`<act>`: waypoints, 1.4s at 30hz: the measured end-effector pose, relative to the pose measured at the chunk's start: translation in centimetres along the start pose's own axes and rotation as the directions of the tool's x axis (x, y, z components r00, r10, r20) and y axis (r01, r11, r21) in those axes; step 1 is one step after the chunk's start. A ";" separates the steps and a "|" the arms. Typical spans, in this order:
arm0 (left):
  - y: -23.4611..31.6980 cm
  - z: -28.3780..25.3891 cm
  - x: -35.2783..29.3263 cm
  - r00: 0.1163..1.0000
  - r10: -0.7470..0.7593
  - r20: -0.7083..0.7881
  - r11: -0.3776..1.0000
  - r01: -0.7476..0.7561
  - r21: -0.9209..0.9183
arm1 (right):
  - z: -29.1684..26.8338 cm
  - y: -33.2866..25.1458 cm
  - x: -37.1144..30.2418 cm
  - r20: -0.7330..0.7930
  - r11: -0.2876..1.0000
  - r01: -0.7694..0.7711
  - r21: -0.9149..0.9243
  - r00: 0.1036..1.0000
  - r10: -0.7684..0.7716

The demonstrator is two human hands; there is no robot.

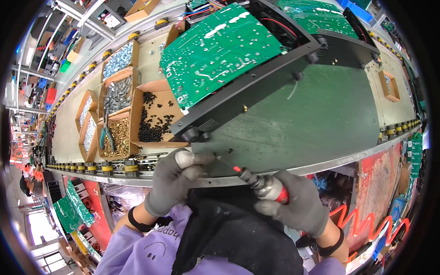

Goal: Assembling electronic components onto a circuit board and housing unit.

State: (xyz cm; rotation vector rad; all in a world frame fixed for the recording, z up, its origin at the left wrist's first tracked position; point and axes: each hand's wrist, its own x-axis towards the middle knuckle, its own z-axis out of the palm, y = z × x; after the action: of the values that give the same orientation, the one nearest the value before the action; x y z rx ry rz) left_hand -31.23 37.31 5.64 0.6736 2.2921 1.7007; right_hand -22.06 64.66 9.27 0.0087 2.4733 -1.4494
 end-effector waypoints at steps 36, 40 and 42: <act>1.0 -5.3 0.1 0.947 -0.306 0.095 0.909 0.320 -0.267 | 1.9 -4.3 5.1 0.166 0.965 0.172 -0.196 0.976 -0.140; 1.4 -5.5 1.0 0.999 0.026 0.042 0.992 -0.031 0.118 | 1.9 -4.4 5.2 0.146 0.959 0.174 -0.225 0.979 -0.144; 1.9 -5.4 1.0 0.977 -0.205 0.055 0.962 0.212 -0.174 | 1.9 -4.2 5.4 0.150 0.959 0.220 -0.179 0.969 -0.194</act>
State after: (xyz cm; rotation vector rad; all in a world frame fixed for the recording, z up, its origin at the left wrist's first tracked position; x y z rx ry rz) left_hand -33.95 33.58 9.22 0.4066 2.0709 1.7504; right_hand -27.40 60.23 10.77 -0.3841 2.5554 -1.2302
